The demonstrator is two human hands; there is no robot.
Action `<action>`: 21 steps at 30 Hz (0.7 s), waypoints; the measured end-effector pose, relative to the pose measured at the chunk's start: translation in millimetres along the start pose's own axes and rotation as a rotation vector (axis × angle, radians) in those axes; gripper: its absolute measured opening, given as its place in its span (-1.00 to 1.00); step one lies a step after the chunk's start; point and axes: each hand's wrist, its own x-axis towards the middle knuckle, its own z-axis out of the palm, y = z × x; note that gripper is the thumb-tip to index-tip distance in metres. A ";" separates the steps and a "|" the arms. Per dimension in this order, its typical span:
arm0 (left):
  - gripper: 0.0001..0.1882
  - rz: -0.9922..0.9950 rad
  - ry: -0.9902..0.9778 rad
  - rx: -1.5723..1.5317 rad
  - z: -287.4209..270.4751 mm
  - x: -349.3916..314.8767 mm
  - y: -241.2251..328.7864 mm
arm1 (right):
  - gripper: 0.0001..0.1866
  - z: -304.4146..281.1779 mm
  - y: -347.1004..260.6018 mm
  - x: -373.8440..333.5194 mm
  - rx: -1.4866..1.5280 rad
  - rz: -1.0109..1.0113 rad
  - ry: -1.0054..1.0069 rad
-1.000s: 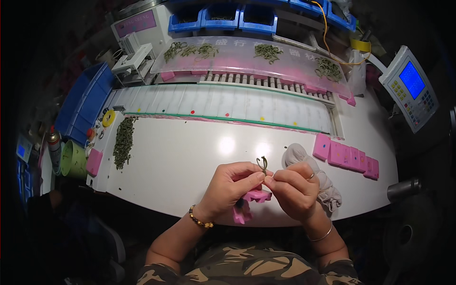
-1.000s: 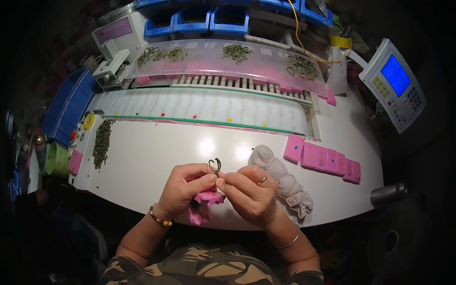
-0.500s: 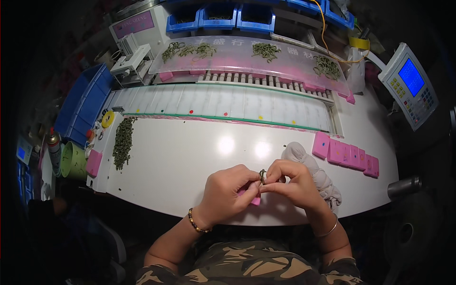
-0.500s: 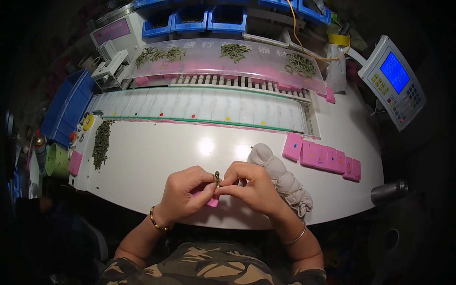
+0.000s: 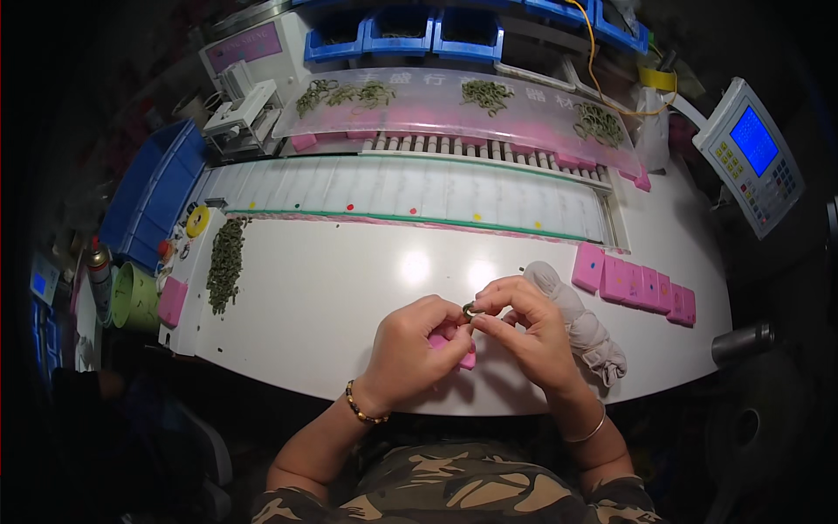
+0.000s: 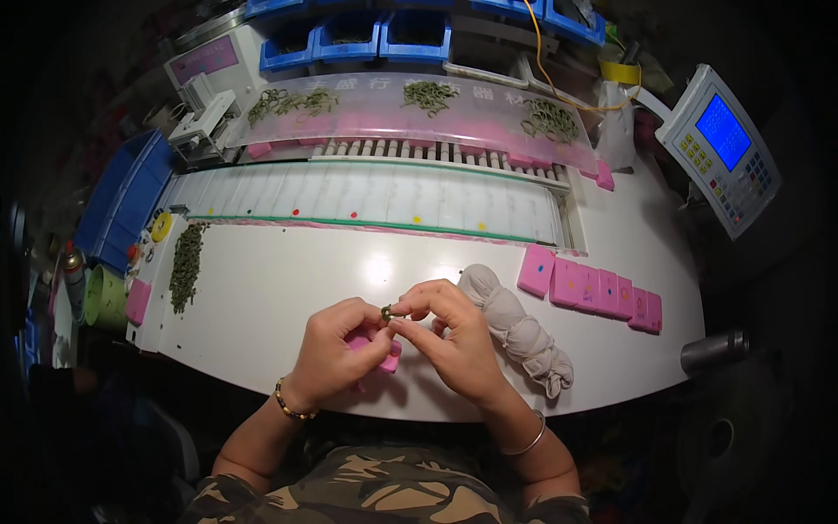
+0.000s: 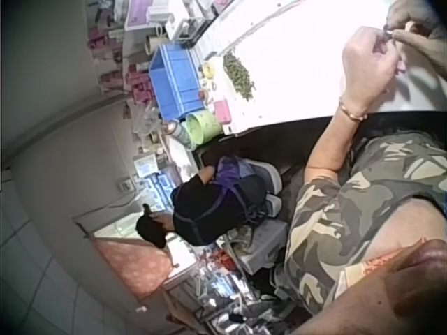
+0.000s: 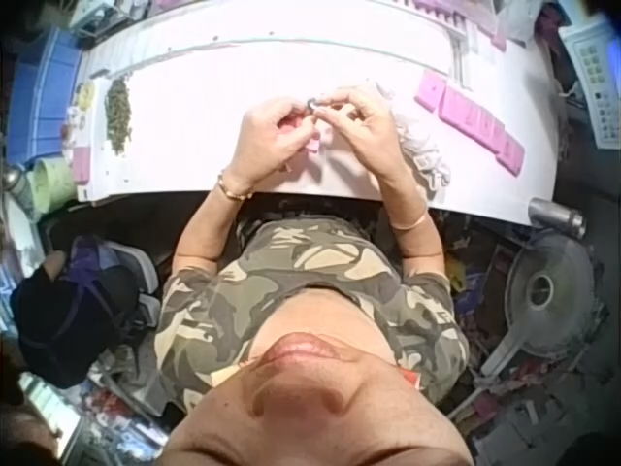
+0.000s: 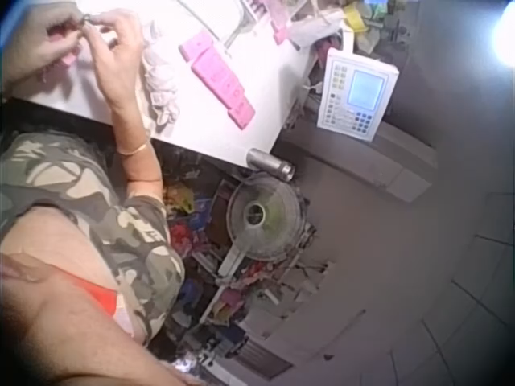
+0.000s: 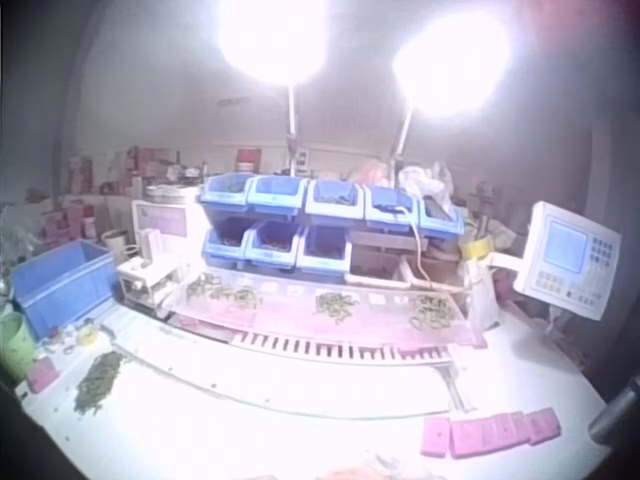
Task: Placing decorative elements like metal loops and dried flakes into pink molds.
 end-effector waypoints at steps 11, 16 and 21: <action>-0.91 0.042 -0.052 0.147 -16.7 4.6 1.2 | -0.85 5.8 2.7 2.8 0.047 0.007 -0.007; -0.87 -0.336 -0.642 0.109 -68.8 56.3 -4.1 | -0.76 -4.9 5.1 -1.4 0.049 0.053 0.061; -0.80 -0.222 -0.259 -0.180 -159.3 165.6 11.3 | -0.77 -7.5 7.9 -4.9 0.064 0.027 0.073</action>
